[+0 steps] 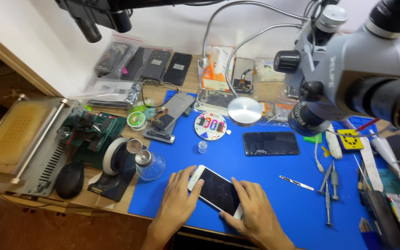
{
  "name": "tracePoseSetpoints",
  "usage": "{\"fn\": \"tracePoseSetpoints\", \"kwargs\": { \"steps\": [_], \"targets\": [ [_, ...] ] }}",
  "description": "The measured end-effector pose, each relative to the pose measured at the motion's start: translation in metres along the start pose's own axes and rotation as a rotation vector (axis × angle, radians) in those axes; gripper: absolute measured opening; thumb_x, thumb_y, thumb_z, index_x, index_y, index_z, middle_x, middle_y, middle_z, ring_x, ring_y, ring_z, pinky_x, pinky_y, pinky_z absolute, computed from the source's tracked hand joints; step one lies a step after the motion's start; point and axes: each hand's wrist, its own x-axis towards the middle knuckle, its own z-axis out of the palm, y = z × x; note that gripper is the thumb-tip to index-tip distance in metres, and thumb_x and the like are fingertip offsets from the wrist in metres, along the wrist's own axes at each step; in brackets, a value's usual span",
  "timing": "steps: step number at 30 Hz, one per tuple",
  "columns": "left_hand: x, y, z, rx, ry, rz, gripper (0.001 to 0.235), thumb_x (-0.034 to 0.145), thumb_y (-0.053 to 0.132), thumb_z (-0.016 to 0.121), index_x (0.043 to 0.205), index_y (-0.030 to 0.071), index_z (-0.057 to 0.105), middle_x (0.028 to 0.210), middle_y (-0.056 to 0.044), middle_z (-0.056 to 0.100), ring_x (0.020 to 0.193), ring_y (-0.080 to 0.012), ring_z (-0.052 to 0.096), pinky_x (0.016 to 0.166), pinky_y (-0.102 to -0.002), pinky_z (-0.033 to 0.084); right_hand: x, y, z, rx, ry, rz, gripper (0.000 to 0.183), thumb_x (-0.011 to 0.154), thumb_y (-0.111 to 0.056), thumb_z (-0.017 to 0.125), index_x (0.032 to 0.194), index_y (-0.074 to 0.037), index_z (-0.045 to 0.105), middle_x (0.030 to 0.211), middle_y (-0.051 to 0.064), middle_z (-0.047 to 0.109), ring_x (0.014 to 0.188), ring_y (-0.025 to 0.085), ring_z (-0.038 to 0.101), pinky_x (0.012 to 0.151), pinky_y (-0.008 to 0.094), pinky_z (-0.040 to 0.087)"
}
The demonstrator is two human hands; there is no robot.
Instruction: The person secures a white smartphone in a green clamp on a blue mat, then uses a screwdriver to remove screws from the device's bottom edge. After removing the screws, the person uses a metal prying tool to separate the screen assembly from the phone's body, carefully lifting the screen to expose the internal components.
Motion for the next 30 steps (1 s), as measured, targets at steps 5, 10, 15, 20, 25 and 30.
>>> {"fn": "tracePoseSetpoints", "kwargs": {
  "steps": [5, 10, 15, 20, 25, 30],
  "targets": [
    [-0.007, 0.017, 0.012, -0.104, -0.036, -0.162, 0.053, 0.096, 0.045, 0.058, 0.144, 0.024, 0.056, 0.126, 0.004, 0.071, 0.108, -0.0175, 0.064, 0.109, -0.039, 0.039, -0.005, 0.030, -0.008, -0.008, 0.075, -0.153, 0.100, 0.076, -0.047, 0.092, 0.151, 0.002, 0.048, 0.131, 0.021, 0.063, 0.117, 0.036, 0.058, 0.102, 0.047, 0.049],
    [-0.009, 0.029, 0.059, -0.142, 0.028, 0.118, 0.057, 0.093, 0.039, 0.068, 0.142, 0.013, 0.056, 0.135, -0.008, 0.067, 0.121, -0.0291, 0.057, 0.103, -0.043, 0.046, -0.018, 0.067, -0.049, 0.043, 0.001, -0.077, 0.095, 0.075, -0.041, 0.092, 0.152, -0.005, 0.048, 0.137, 0.014, 0.064, 0.123, 0.031, 0.058, 0.107, 0.045, 0.048],
    [0.001, 0.055, 0.043, -0.209, -0.157, 0.139, 0.079, 0.088, 0.036, 0.078, 0.155, 0.013, 0.042, 0.145, -0.006, 0.057, 0.135, -0.0228, 0.052, 0.112, -0.040, 0.042, -0.022, 0.074, -0.075, 0.077, -0.050, 0.029, 0.093, 0.076, -0.039, 0.091, 0.155, -0.014, 0.048, 0.141, 0.007, 0.064, 0.129, 0.027, 0.056, 0.109, 0.043, 0.047],
    [0.020, 0.075, 0.023, -0.024, -0.382, 0.276, 0.112, 0.081, 0.020, 0.091, 0.166, 0.014, 0.018, 0.173, -0.010, 0.018, 0.155, -0.0384, 0.026, 0.125, -0.053, 0.021, -0.010, 0.059, -0.096, 0.095, -0.023, -0.047, 0.095, 0.076, -0.034, 0.089, 0.158, -0.015, 0.044, 0.136, 0.009, 0.062, 0.123, 0.028, 0.059, 0.105, 0.041, 0.050],
    [0.045, 0.068, 0.030, 0.049, -0.439, 0.365, 0.096, 0.080, 0.024, 0.083, 0.161, 0.015, 0.032, 0.152, -0.009, 0.043, 0.127, -0.0344, 0.048, 0.108, -0.046, 0.042, 0.007, 0.042, -0.121, 0.100, -0.022, -0.123, 0.093, 0.077, -0.035, 0.090, 0.156, -0.013, 0.046, 0.136, 0.009, 0.063, 0.123, 0.029, 0.057, 0.106, 0.042, 0.048],
    [0.056, 0.072, 0.023, -0.102, -0.515, 0.361, 0.075, 0.080, 0.024, 0.079, 0.148, 0.015, 0.049, 0.133, -0.006, 0.050, 0.117, -0.0239, 0.058, 0.102, -0.036, 0.047, 0.012, 0.040, -0.135, 0.165, -0.068, -0.099, 0.094, 0.078, -0.037, 0.092, 0.156, -0.013, 0.046, 0.143, 0.009, 0.061, 0.133, 0.028, 0.054, 0.111, 0.041, 0.044]
  ]
}}
